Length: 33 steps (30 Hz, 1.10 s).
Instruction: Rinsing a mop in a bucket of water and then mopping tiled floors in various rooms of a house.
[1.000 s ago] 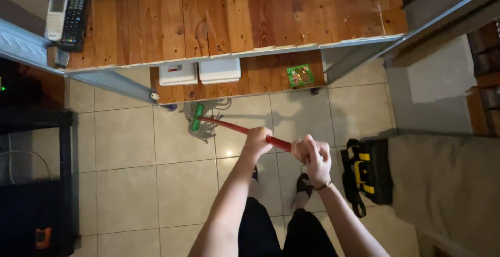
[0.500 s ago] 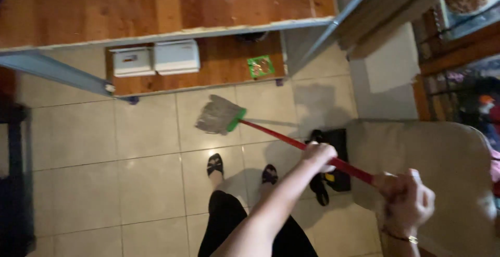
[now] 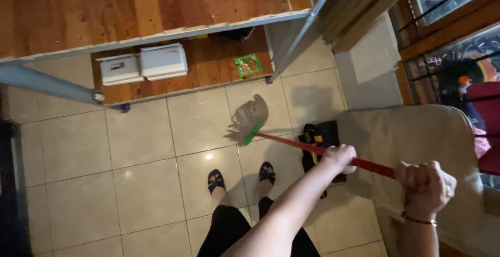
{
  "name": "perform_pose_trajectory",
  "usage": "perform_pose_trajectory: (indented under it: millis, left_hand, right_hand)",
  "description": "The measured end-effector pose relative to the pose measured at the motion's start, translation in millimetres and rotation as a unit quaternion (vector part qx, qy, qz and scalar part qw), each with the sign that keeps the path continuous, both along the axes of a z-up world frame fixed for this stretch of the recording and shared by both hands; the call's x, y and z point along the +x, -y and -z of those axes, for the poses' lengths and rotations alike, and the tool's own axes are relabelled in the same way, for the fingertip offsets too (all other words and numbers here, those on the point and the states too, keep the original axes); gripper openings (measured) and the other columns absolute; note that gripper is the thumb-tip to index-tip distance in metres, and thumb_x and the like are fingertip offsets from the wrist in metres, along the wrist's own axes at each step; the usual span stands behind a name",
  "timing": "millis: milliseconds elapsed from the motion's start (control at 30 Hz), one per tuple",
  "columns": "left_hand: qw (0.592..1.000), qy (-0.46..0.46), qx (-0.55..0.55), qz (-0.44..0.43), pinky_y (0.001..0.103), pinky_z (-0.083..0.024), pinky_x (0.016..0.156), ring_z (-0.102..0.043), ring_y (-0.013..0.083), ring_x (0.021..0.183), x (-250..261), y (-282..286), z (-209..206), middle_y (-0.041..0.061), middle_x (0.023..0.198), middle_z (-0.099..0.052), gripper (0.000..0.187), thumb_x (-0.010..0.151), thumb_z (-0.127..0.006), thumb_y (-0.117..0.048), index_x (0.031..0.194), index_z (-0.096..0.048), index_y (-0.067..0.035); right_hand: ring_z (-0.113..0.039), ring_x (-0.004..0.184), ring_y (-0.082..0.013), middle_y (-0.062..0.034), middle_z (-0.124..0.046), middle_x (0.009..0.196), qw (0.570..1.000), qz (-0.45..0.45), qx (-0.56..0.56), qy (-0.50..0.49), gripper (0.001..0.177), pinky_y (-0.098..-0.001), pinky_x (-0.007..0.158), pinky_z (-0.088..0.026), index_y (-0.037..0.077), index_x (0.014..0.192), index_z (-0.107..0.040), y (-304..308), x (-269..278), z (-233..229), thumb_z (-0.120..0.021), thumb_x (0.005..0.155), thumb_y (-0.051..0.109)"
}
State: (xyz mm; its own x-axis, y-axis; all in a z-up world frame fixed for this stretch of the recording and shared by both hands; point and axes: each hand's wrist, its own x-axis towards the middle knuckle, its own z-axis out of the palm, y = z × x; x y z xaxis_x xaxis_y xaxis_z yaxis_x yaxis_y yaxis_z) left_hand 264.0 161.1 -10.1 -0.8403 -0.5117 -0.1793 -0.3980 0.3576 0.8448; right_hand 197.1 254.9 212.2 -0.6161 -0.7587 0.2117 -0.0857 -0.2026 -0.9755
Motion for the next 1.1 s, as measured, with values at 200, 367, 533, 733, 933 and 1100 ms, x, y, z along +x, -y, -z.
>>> perform_pose_trajectory:
  millis: [200, 367, 533, 733, 933, 1100]
  left_hand:
    - [0.988, -0.011, 0.022, -0.151, 0.047, -0.055, 0.069, -0.071, 0.0318, 0.077, 167.4, 56.5, 43.8, 0.011, 0.078, -0.07, 0.009, 0.07, -0.076, -0.017, 0.078, -0.072, -0.014]
    - [0.963, -0.015, 0.045, -0.264, 0.047, -0.052, 0.06, -0.068, 0.033, 0.071, 342.7, 79.6, 137.2, 0.012, 0.073, -0.066, 0.014, 0.069, -0.078, -0.014, 0.078, -0.069, -0.01]
    - [0.963, 0.089, 0.015, -0.252, 0.047, -0.054, 0.065, -0.069, 0.0332, 0.072, 449.4, 102.8, 128.8, 0.012, 0.073, -0.068, 0.006, 0.071, -0.074, -0.017, 0.074, -0.071, -0.012]
    - [0.953, 0.249, -0.018, -0.173, 0.044, -0.058, 0.074, -0.073, 0.0318, 0.076, 435.0, 103.8, 74.0, 0.011, 0.075, -0.073, 0.014, 0.08, -0.066, -0.023, 0.072, -0.073, -0.015]
    - [0.971, 0.219, -0.038, -0.092, 0.046, -0.06, 0.069, -0.075, 0.0309, 0.075, 306.0, 92.6, 50.1, 0.007, 0.076, -0.074, 0.02, 0.088, -0.063, -0.027, 0.072, -0.07, -0.017]
    - [0.989, 0.112, -0.091, -0.035, 0.045, -0.058, 0.075, -0.074, 0.027, 0.079, 139.2, 49.9, 25.9, 0.005, 0.077, -0.074, 0.012, 0.08, -0.07, -0.027, 0.073, -0.072, -0.019]
  right_hand:
    - [-0.055, 0.058, -0.0192, -0.0044, -0.054, 0.066, 0.981, 0.039, 0.085, 0.167, 0.033, -0.0392, 0.064, -0.053, 0.011, 0.072, -0.049, 40.4, 75.3, 86.8, -0.047, 0.103, 0.022]
    - [-0.054, 0.058, -0.0174, -0.0058, -0.059, 0.068, 0.99, -0.075, 0.109, -0.047, 0.04, -0.0329, 0.056, -0.046, 0.004, 0.065, -0.054, 103.9, 230.2, 123.6, -0.051, 0.101, 0.023]
    - [-0.037, 0.051, -0.0143, -0.0019, -0.041, 0.058, 0.957, -0.167, 0.059, 0.23, 0.053, -0.0342, 0.056, -0.04, 0.006, 0.06, -0.041, 122.9, 340.9, 173.6, -0.046, 0.109, 0.025]
    - [-0.033, 0.048, -0.014, -0.0013, -0.037, 0.052, 0.938, -0.226, 0.012, 0.262, 0.058, -0.035, 0.056, -0.038, 0.006, 0.057, -0.036, 114.5, 323.7, 144.5, -0.043, 0.113, 0.023]
    - [-0.033, 0.051, -0.0136, -0.0011, -0.035, 0.056, 0.965, -0.145, 0.009, 0.217, 0.051, -0.0336, 0.051, -0.032, 0.006, 0.062, -0.039, 75.2, 199.5, 100.8, -0.049, 0.11, 0.022]
    - [-0.056, 0.063, -0.02, -0.0087, -0.054, 0.067, 0.978, 0.065, 0.117, 0.158, 0.048, -0.0358, 0.064, -0.051, 0.004, 0.07, -0.052, 12.3, 71.6, 61.0, -0.051, 0.115, 0.022]
